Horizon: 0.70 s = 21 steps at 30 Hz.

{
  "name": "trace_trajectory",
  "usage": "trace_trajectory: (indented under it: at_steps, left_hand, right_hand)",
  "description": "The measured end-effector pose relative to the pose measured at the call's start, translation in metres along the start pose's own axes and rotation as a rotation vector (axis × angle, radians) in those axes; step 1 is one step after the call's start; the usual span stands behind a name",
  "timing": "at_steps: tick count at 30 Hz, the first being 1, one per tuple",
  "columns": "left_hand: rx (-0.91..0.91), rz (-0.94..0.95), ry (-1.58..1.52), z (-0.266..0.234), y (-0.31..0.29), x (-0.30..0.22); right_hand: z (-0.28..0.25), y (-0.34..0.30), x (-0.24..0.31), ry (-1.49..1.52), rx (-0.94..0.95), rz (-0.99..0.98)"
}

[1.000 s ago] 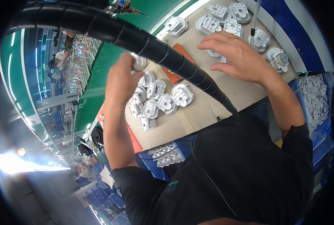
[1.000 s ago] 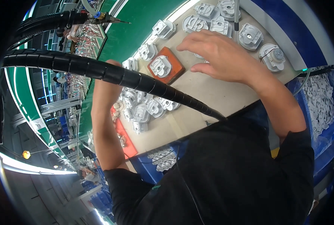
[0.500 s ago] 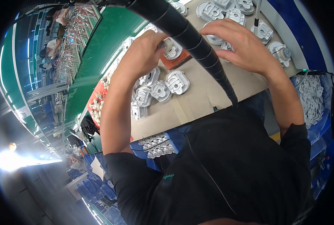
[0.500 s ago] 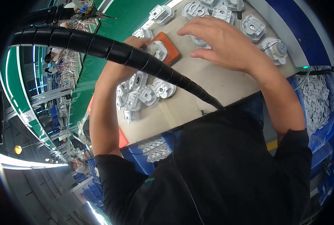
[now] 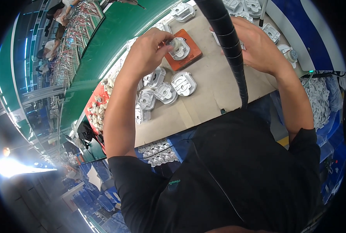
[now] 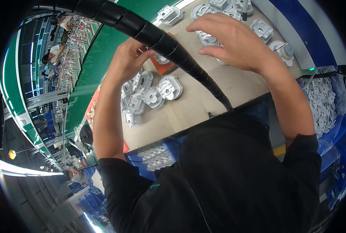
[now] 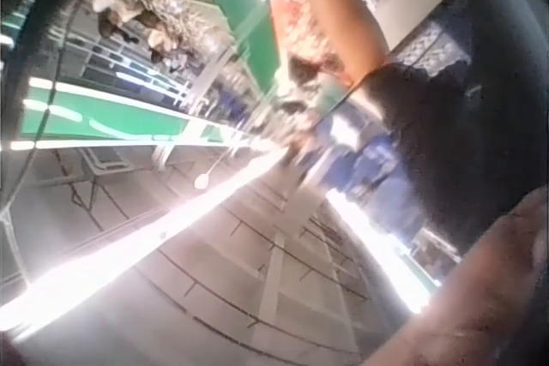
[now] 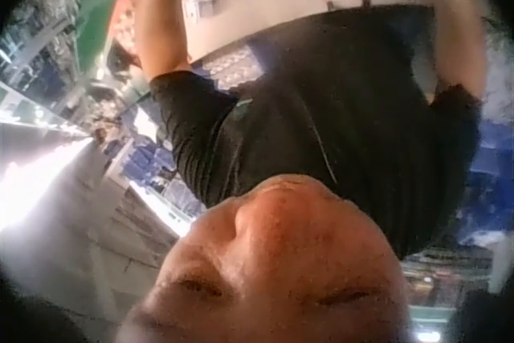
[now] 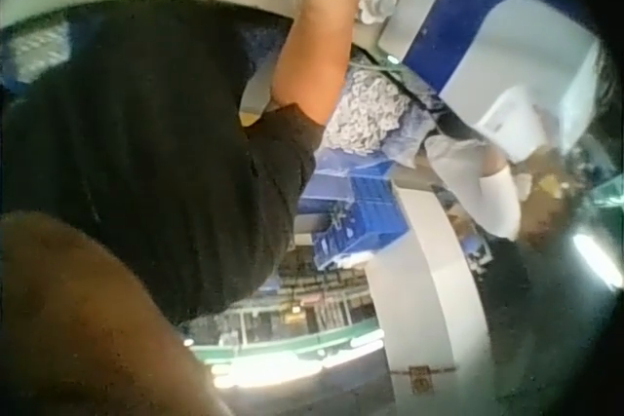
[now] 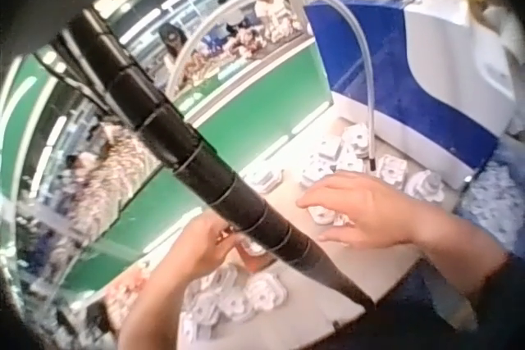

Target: The person assembles plastic electronic components by securing internal components into plastic casings with screws using a pneumatic screwdriver and an assembly jig.

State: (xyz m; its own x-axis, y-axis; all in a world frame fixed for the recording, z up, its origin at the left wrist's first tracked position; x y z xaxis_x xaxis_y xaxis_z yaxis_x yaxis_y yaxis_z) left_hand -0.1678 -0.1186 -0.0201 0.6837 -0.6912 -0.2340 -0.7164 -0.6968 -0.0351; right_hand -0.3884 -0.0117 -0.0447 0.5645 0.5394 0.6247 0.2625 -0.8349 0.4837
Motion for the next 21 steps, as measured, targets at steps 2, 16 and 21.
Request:
trace_trajectory:
  at_steps: [2,16,21]
  left_hand:
    - [0.003,0.012,0.0,-0.005,-0.001,0.001]
    - [0.006,0.028,0.137,0.012,-0.001,0.002]
    - [-0.104,0.003,0.066,0.018,-0.007,0.0]
  right_hand:
    - [0.0,0.0,0.001,-0.017,-0.001,-0.003]
    - [-0.002,0.013,0.01,-0.064,-0.03,-0.015]
    - [-0.027,0.052,0.037,0.072,-0.238,-0.065]
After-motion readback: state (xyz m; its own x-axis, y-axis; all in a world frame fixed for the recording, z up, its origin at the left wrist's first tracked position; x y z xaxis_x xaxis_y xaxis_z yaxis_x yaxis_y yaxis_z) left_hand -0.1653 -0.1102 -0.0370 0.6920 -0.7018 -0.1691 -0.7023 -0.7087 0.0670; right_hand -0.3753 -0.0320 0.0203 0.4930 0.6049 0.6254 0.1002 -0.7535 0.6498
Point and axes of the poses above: each hand's wrist, its own y-axis towards the middle knuckle, its own z-axis out of the palm, x = y × z, the point moved 6 cm from there along y, towards the middle knuckle, and after that the axes turned 10 degrees about y, right-handed, at the moved point
